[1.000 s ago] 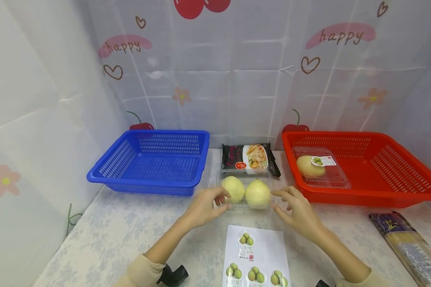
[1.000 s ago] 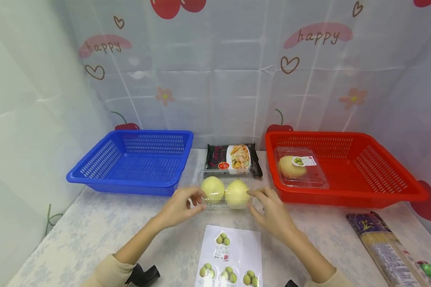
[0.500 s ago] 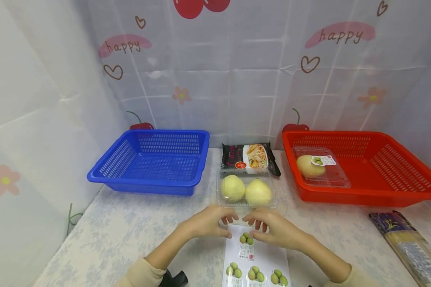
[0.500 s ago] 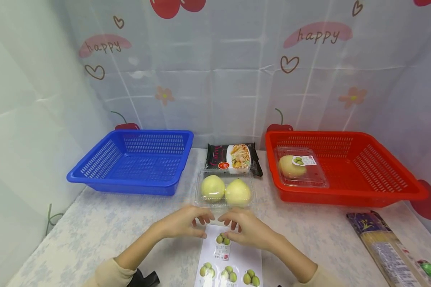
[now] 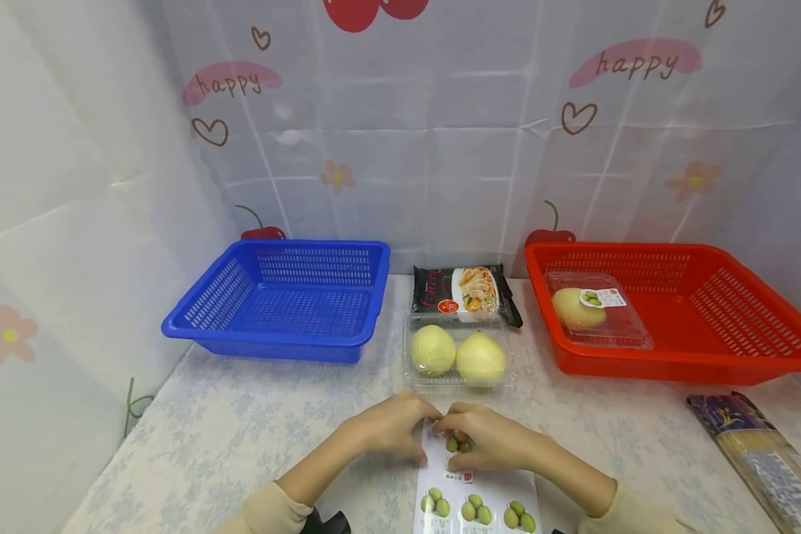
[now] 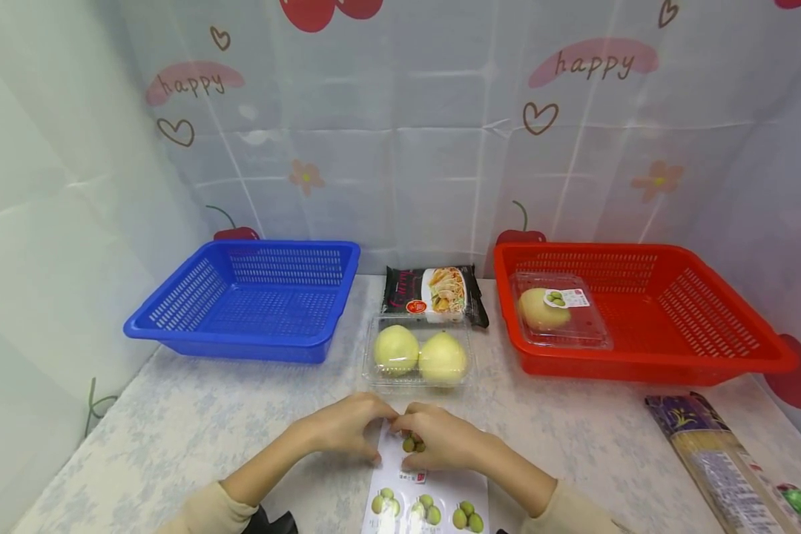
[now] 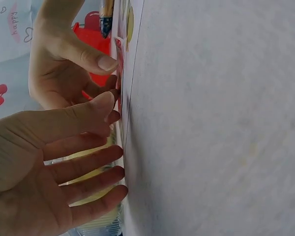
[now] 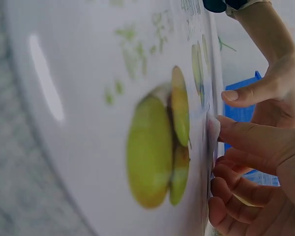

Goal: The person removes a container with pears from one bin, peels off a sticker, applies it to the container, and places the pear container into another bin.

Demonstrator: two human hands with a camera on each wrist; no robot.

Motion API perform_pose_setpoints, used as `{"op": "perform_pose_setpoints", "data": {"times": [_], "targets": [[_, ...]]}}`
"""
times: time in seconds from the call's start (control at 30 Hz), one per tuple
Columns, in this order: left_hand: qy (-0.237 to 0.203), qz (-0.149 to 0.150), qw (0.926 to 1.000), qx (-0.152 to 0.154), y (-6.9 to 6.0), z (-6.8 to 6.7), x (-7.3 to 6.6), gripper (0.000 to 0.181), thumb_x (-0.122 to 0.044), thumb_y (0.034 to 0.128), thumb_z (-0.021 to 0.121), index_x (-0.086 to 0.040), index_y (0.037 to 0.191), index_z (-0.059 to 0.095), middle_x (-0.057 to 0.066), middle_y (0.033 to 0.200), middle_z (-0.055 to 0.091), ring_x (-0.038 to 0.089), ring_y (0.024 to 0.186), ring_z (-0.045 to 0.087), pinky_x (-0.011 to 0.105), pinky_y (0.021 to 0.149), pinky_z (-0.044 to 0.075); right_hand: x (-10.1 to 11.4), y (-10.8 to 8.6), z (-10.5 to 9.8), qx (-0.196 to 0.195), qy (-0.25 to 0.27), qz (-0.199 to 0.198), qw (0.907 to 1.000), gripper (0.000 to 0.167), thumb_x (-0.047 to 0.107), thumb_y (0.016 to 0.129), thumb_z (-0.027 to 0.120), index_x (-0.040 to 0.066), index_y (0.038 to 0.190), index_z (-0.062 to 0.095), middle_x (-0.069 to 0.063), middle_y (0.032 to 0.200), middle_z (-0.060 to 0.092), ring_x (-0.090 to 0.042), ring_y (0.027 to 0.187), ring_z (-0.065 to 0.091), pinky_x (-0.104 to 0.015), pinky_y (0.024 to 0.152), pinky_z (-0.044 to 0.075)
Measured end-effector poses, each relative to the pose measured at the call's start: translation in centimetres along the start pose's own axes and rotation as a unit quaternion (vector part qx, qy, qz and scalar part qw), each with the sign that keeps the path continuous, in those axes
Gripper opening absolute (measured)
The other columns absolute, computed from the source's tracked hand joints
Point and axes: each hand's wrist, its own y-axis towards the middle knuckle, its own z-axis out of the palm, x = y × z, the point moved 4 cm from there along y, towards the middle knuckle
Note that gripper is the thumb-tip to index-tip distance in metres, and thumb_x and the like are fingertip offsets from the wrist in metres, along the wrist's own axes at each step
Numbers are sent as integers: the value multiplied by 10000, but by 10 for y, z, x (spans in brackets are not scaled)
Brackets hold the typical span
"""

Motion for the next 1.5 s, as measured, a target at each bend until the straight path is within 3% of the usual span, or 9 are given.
{"op": "perform_pose_setpoints", "data": {"times": [0.17, 0.43, 0.63, 0.73, 0.9, 1.07, 1.5], "targets": [[288, -245, 9992, 94, -1, 2, 0, 539, -234, 617, 877, -144, 1112, 681, -72, 1099, 620, 100, 1067, 527, 238, 937, 431, -1, 2, 1, 90, -29, 189, 9998, 388, 176, 744, 788, 57, 1093, 666, 54, 952, 547, -16, 738, 459, -161, 661, 429], [603, -289, 9978, -20, 0, 5, 1, 463, -240, 586, 894, -148, 1008, 726, -83, 960, 551, 39, 889, 470, 175, 778, 433, -2, 3, -2, 124, 30, 246, 9996, 396, 188, 736, 803, 44, 1079, 669, 43, 958, 531, -12, 695, 434, -160, 606, 409], [614, -220, 9978, -99, 0, 5, 0, 471, -240, 579, 896, -150, 1009, 727, -90, 930, 538, 40, 874, 460, 172, 769, 419, -6, 3, -3, 146, 128, 483, 9986, 391, 210, 724, 815, 80, 1056, 654, 65, 890, 500, -13, 658, 430, -170, 577, 405], [662, -205, 9975, -95, 0, 4, -1, 494, -248, 585, 894, -149, 1037, 723, -81, 957, 542, 47, 900, 468, 174, 793, 421, -8, 3, -4, 55, 142, 533, 9985, 309, 188, 758, 785, 81, 1017, 655, 61, 860, 497, -16, 649, 432, -175, 577, 404], [607, -281, 9977, -65, 0, 4, 0, 558, -251, 589, 893, -133, 1102, 708, -75, 989, 548, 50, 907, 457, 167, 786, 415, -8, 2, -6, -257, -22, 355, 9990, 52, 74, 833, 683, 94, 864, 646, 58, 803, 493, -6, 651, 415, -174, 566, 402], [567, -286, 9980, -39, 1, 4, 1, 580, -259, 589, 891, -153, 1127, 702, -84, 977, 544, 43, 890, 443, 157, 767, 399, -8, 0, -7, -468, -101, 217, 9986, 149, 5, 828, 661, 134, 775, 607, 73, 790, 473, -6, 678, 407, -176, 571, 400], [457, -431, 9980, 75, 1, 4, 0, 556, -262, 599, 887, -162, 1115, 708, -85, 997, 543, 56, 935, 455, 176, 807, 414, -5, -11, -13, -536, -101, 103, 9985, 183, -19, 827, 644, 141, 766, 582, 110, 769, 492, 1, 717, 439, -181, 629, 433]]}}
